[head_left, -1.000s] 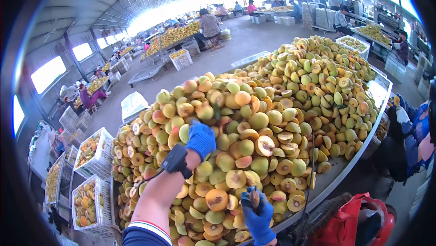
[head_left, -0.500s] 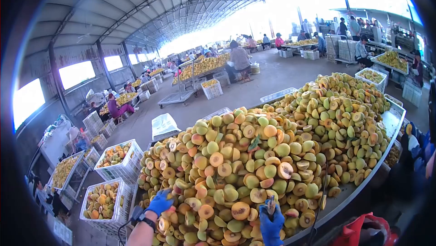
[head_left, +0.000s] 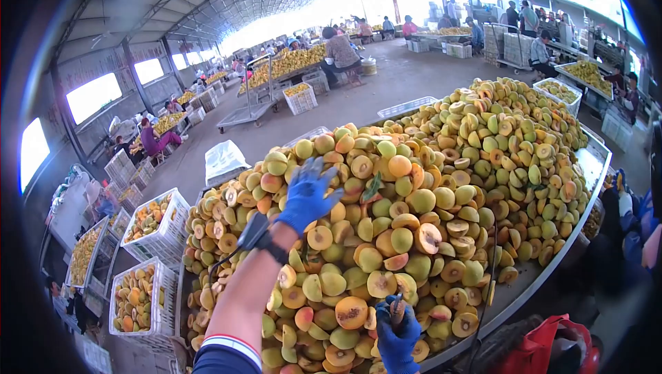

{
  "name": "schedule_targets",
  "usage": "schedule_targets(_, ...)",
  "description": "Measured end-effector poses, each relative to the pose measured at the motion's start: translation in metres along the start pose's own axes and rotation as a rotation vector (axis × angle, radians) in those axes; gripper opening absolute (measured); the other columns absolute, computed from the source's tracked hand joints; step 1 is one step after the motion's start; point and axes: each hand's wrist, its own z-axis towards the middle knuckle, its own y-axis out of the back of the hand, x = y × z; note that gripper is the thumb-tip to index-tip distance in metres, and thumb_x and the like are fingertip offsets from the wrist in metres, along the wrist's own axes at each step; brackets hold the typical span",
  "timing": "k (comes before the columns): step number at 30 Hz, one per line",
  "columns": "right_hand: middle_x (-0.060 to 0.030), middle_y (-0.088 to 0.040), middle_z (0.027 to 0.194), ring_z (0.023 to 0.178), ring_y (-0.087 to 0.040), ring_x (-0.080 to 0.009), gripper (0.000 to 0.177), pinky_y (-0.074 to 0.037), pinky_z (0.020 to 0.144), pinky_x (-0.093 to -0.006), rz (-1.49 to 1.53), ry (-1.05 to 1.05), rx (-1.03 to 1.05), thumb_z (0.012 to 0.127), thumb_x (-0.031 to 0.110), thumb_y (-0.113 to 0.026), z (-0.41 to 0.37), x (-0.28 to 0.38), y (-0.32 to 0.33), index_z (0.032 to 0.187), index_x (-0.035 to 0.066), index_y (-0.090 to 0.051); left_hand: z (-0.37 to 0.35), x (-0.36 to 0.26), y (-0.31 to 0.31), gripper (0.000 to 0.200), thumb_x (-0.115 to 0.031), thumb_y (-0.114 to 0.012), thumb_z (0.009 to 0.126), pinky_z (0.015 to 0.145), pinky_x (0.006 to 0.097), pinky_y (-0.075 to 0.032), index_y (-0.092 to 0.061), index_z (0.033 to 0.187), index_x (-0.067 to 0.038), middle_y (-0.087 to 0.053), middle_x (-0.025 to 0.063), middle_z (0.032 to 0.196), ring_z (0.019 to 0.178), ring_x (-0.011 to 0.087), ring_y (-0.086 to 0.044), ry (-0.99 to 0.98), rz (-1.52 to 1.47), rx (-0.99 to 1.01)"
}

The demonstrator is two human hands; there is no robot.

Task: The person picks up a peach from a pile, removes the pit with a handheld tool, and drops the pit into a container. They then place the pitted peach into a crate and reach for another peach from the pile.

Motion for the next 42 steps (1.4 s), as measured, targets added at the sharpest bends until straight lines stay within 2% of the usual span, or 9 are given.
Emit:
schedule_targets(13,-0.0066,-0.064,0.094,0.086,-0.060,-0.0123,0.019,-0.050,0.082,-0.0278,-0.161,0.057,0.048,0.087,-0.004,-0.064,0.003,-0.002,0.002,0.105,-0.003,-0.059,-0.023,-0.016,0.012,0.060,-0.062,-0.053,0.081,0.108,0.0546,-0.029,-0.069,0.115,-0.016,-0.041,0.0203,0.145,0.126,0.0375,-0.047,0.288,0.166,0.754)
schedule_targets(21,-0.0071,-0.063,0.082,0.072,-0.062,-0.0174,0.014,-0.049,0.067,-0.0308,-0.339,0.233,0.031,0.085,0.009,-0.069,0.002,0.005,0.005,0.095,0.000,-0.064,-0.168,0.035,0.080,0.046,-0.061,-0.059,0.079,0.103,0.0566,-0.032,-0.073,0.099,-0.022,-0.061,0.0088,0.122,0.119,0.0307,-0.052,0.546,0.057,0.562)
schedule_targets(23,-0.0058,-0.063,0.080,0.070,-0.061,-0.0161,0.014,-0.049,0.066,-0.0304,-0.339,0.224,0.011,0.085,0.009,-0.069,0.002,0.005,0.000,0.094,0.000,-0.064,-0.248,0.107,0.058,0.039,-0.052,-0.069,0.078,0.102,0.0496,-0.037,-0.072,0.101,-0.021,-0.062,0.0075,0.118,0.118,0.0309,-0.053,0.258,-0.073,0.524)
schedule_targets(25,-0.0043,-0.063,0.078,0.068,-0.059,-0.0135,0.014,-0.049,0.063,-0.0294,-0.286,0.194,-0.015,0.085,0.009,-0.070,0.002,0.011,-0.005,0.094,0.001,-0.064,-0.286,0.110,0.075,0.035,-0.047,-0.070,0.079,0.096,0.0492,-0.042,-0.069,0.102,-0.021,-0.059,0.0132,0.117,0.113,0.0349,-0.053,0.315,-0.071,0.100)
schedule_targets(27,-0.0024,-0.063,0.076,0.064,-0.057,-0.0097,0.016,-0.048,0.059,-0.0270,-0.270,0.155,-0.039,0.085,0.010,-0.070,0.004,0.011,-0.007,0.098,0.002,-0.065,-0.324,0.102,0.110,0.039,-0.040,-0.074,0.078,0.098,0.0414,-0.044,-0.066,0.110,-0.018,-0.058,0.0137,0.125,0.118,0.0353,-0.052,0.470,0.177,0.458)
schedule_targets(31,0.0006,-0.061,0.074,0.057,-0.053,-0.0051,0.024,-0.045,0.053,-0.0238,-0.254,0.260,-0.043,0.085,0.011,-0.071,0.007,-0.010,0.004,0.107,0.003,-0.065,-0.407,0.176,0.078,0.057,-0.043,-0.076,0.076,0.104,0.0496,-0.039,-0.063,0.120,-0.008,-0.050,0.0216,0.135,0.128,0.0383,-0.045,0.787,-0.526,0.164)
schedule_targets(34,0.0020,-0.063,0.080,0.064,-0.055,-0.0037,0.025,-0.047,0.057,-0.0218,-0.083,0.136,-0.062,0.086,0.006,-0.070,0.005,0.000,0.004,0.110,0.003,-0.064,-0.339,0.129,0.120,0.062,-0.044,-0.073,0.079,0.111,0.0514,-0.029,-0.057,0.127,-0.007,-0.048,0.0251,0.135,0.131,0.0397,-0.040,0.764,0.153,0.391)
schedule_targets(36,0.0015,-0.064,0.083,0.068,-0.057,-0.0036,0.025,-0.048,0.060,-0.0214,-0.076,0.127,-0.084,0.087,0.004,-0.069,0.010,-0.002,0.007,0.111,0.002,-0.063,-0.287,0.110,0.097,0.060,-0.041,-0.071,0.082,0.111,0.0537,-0.026,-0.055,0.129,-0.008,-0.042,0.0232,0.141,0.133,0.0434,-0.036,0.462,0.323,0.120)
schedule_targets(42,-0.0002,-0.062,0.100,0.088,-0.058,-0.0059,0.027,-0.049,0.080,-0.0210,0.163,0.013,-0.246,0.088,-0.003,-0.065,0.025,0.001,0.014,0.115,0.000,-0.060,-0.047,-0.084,0.036,0.047,-0.034,-0.071,0.082,0.104,0.0467,-0.036,-0.062,0.122,-0.012,-0.052,0.0161,0.132,0.125,0.0367,-0.046,-0.185,-0.270,-0.094)
